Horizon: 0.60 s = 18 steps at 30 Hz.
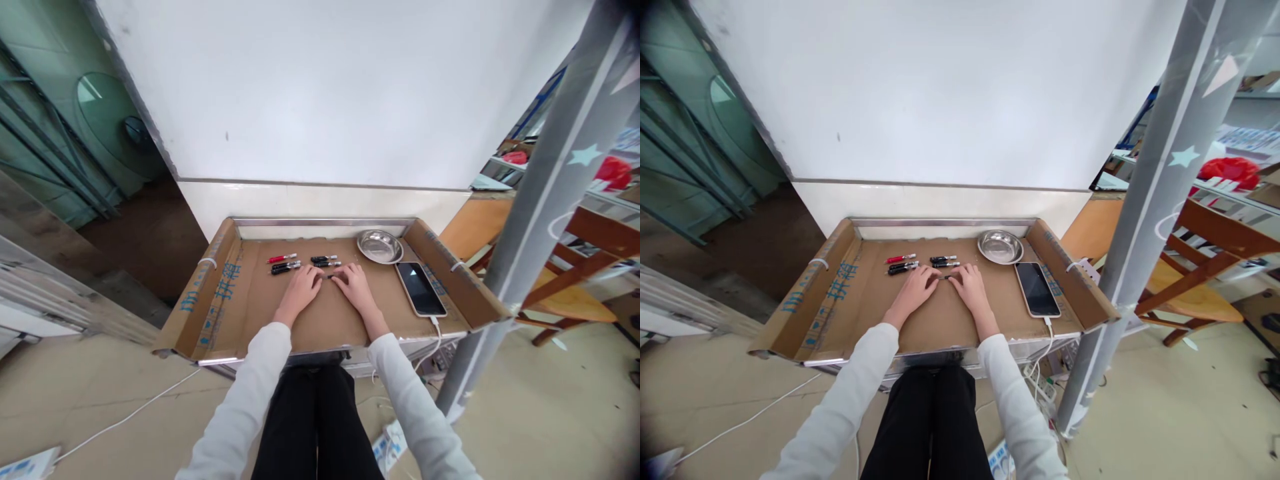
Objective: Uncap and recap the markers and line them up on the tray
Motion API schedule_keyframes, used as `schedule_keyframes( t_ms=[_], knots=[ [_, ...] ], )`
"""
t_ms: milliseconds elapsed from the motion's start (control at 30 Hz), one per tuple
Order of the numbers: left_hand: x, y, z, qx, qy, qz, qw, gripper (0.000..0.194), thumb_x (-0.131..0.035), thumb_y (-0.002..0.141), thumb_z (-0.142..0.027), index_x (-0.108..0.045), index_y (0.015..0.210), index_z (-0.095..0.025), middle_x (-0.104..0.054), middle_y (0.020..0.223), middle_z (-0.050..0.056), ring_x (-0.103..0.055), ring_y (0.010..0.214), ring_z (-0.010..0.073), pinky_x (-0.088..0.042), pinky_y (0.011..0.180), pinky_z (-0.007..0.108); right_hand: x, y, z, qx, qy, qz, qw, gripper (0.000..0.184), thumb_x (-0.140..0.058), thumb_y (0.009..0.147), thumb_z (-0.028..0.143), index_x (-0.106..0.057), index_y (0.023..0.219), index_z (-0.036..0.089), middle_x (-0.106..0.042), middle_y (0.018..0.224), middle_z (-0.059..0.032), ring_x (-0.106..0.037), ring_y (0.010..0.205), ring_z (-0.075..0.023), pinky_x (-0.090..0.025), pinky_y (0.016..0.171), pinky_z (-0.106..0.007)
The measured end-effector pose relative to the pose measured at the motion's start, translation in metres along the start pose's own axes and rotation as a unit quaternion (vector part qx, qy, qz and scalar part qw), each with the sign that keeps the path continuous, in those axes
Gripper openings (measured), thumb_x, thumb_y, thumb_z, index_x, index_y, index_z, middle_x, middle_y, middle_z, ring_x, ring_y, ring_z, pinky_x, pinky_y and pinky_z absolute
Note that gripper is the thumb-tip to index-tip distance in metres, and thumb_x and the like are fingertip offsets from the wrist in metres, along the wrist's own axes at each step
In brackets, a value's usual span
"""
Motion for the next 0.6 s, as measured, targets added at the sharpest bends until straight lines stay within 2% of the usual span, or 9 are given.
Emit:
schedule_keyframes(
  t_ms=[167,333,433,600],
  knots=[
    [-0.008,0.009,0.004,0.006,0.019,0.002,1.0,0.013,-0.045,0.088,-0.022,-0.056,0.095,-0.02,-0.056,0.094,0.005,-0.054,0.092,0.0179,-0.043,0.088,0.033,-0.007,0.008,0.006,-0.004,-0.042,0.029,0.999,0.021,-0.045,0.09,0.033,-0.062,0.096,0.022,-0.059,0.094,-0.0063,-0.051,0.088,-0.0202,-0.038,0.08,-0.032],
    [-0.009,0.02,0.01,0.047,0.062,-0.018,0.997,0.013,-0.044,0.088,-0.02,-0.055,0.094,-0.018,-0.055,0.092,0.005,-0.053,0.089,0.0185,-0.042,0.085,0.032,-0.005,0.014,-0.003,-0.05,-0.094,0.007,0.994,0.022,-0.044,0.089,0.033,-0.061,0.097,0.022,-0.058,0.095,-0.0076,-0.05,0.089,-0.0212,-0.036,0.078,-0.032],
    [-0.006,0.022,0.011,0.064,0.072,-0.026,0.995,0.012,-0.045,0.087,-0.017,-0.053,0.095,-0.018,-0.055,0.091,0.005,-0.052,0.088,0.0184,-0.042,0.083,0.032,0.004,0.012,-0.007,-0.058,-0.105,-0.033,0.992,0.022,-0.043,0.089,0.029,-0.061,0.098,0.02,-0.057,0.096,-0.0091,-0.049,0.088,-0.0218,-0.036,0.079,-0.033],
    [-0.001,0.019,0.009,0.07,0.065,-0.027,0.995,0.013,-0.042,0.086,-0.014,-0.053,0.091,-0.018,-0.054,0.089,0.005,-0.051,0.087,0.0179,-0.042,0.082,0.032,0.029,0.01,-0.03,-0.069,-0.091,-0.093,0.989,0.032,-0.032,0.084,0.008,-0.059,0.1,0.016,-0.055,0.095,-0.011,-0.05,0.093,-0.0221,-0.039,0.083,-0.034]
  ],
)
Point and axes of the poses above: each hand's wrist, its own y-axis towards the middle knuckle, its own x-axis out of the back of the hand, z = x × y, the point moved 10 cm from there along y, towards the middle knuckle
